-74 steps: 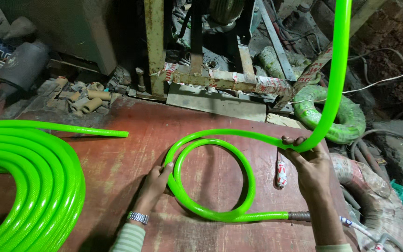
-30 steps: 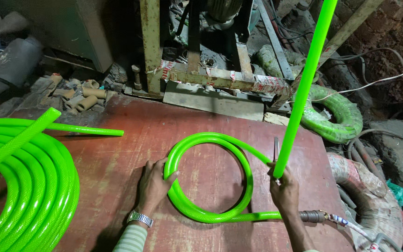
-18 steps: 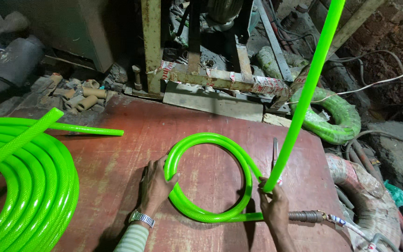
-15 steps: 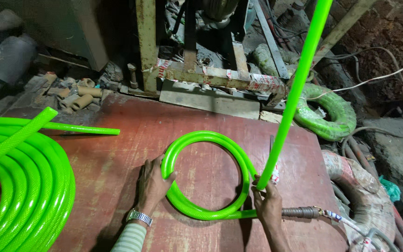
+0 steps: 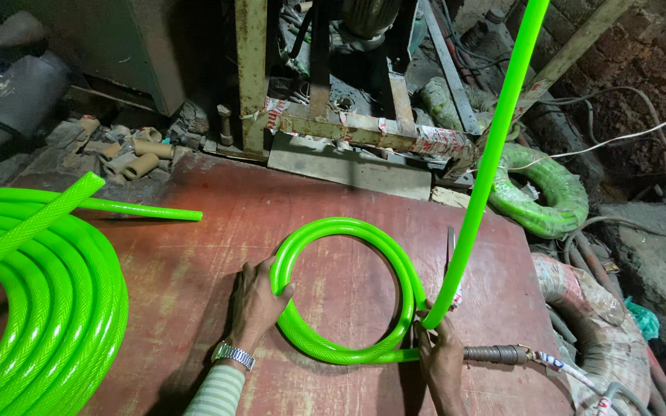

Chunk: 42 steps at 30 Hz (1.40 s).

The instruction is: The person coils a bright green garden hose on a wooden surface, using both hands to guide the hose into a circular pattern.

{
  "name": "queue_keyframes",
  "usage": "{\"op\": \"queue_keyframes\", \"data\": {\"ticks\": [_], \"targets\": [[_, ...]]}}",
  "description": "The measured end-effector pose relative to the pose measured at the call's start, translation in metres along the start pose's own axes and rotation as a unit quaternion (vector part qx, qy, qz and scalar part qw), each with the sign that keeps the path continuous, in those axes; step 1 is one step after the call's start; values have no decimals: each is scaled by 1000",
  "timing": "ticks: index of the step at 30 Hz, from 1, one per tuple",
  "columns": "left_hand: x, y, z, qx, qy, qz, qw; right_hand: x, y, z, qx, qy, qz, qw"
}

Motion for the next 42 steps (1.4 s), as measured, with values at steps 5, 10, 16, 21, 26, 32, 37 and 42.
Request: {"op": "queue_keyframes", "data": {"ticks": [5,10,16,21,26,32,37,42], "targets": [[-4,0,5,5,11,13,1000,11,4,-4,-4,-35,-16,999],[-12,1,9,-3,14,-16,1000,15,12,-7,17,-17,-27,999],[-4,0,2,4,5,2,1000,19,11,-4,7,-39,14,999],[1,-1,-1,21,-12,14,1000,24,11,0,25,-26,32,999],[2,-5,3,70,-12,41,997,-14,25,-11,17,35,21,999],[0,-6,8,75,-18,40,996,-35,33,-17,39,52,-6,998],[8,-8,4,48,-7,28,998,-40,34,-25,43,66,17,997],[10,-8,-5,61,-18,-2,998,-43,36,-29,69,70,-32,995]]}}
Point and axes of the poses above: each hand's wrist, its own y-axis away from the middle knuckle, its own z-axis out of the back of the hand, x = y × z, the point moved 9 cm from there along -y, towards the middle knuckle, and after that the axes turned 13 degrees about z, right-handed, at the moved point
